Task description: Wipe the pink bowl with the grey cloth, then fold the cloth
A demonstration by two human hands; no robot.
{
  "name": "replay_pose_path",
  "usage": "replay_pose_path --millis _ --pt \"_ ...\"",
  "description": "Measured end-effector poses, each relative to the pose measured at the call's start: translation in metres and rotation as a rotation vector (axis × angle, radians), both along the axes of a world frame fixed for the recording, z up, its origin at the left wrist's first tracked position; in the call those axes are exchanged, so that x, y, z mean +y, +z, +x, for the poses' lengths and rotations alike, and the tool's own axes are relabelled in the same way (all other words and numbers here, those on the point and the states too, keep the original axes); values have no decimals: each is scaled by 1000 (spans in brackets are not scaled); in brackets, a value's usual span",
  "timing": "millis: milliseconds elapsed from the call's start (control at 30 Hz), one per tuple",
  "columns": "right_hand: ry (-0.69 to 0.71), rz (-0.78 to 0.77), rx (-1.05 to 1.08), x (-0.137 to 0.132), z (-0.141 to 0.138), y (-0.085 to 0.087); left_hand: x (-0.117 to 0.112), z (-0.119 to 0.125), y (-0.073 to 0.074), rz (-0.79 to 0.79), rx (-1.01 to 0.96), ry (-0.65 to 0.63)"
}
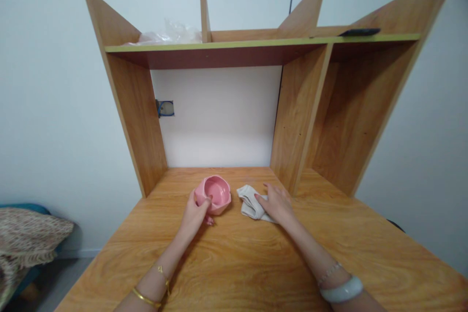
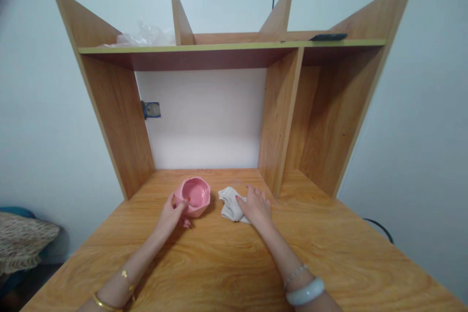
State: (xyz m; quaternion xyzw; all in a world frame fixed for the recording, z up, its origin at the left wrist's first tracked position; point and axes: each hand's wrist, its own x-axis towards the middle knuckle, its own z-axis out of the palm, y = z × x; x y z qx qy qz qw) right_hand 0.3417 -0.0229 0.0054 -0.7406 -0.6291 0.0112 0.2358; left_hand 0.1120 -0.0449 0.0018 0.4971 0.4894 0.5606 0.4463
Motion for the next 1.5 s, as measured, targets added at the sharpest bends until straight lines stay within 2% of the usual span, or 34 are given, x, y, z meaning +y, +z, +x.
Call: replay_pose_path --millis 133,233,433,600,667,733,800,933,1000,1233,1400,1500 --pt "75 -85 29 4 12 -3 -5 2 6 62 -68 -51" --pt "138 -81 56 4 7 -4 -11 3 11 123 -70 -73" --pt "296 -56 121 -10 -32 -5 -20 3 19 189 -90 -45" --pt "573 -66 264 -28 -61 -7 -21 0 24 221 -115 1" --pt "626 14 322 -31 -64 -6 -20 -1 24 213 -114 25" --pt "602 161 423 -31 -64 -3 -19 -2 24 199 -119 34" --pt "559 226 578 -30 -62 0 -18 -1 23 185 -116 21" --pt "592 60 884 -29 -62 5 -17 2 18 142 -39 -56" --pt "608 4 961 -30 -64 6 -17 3 16 126 1 -96" --pt "586 -24 919 -31 -64 5 -21 8 12 119 82 -151" --pt "495 34 824 -28 -56 6 -18 10 11 137 138 -198" --pt "411 97 745 -22 -43 10 -15 6 11 158 146 -155"
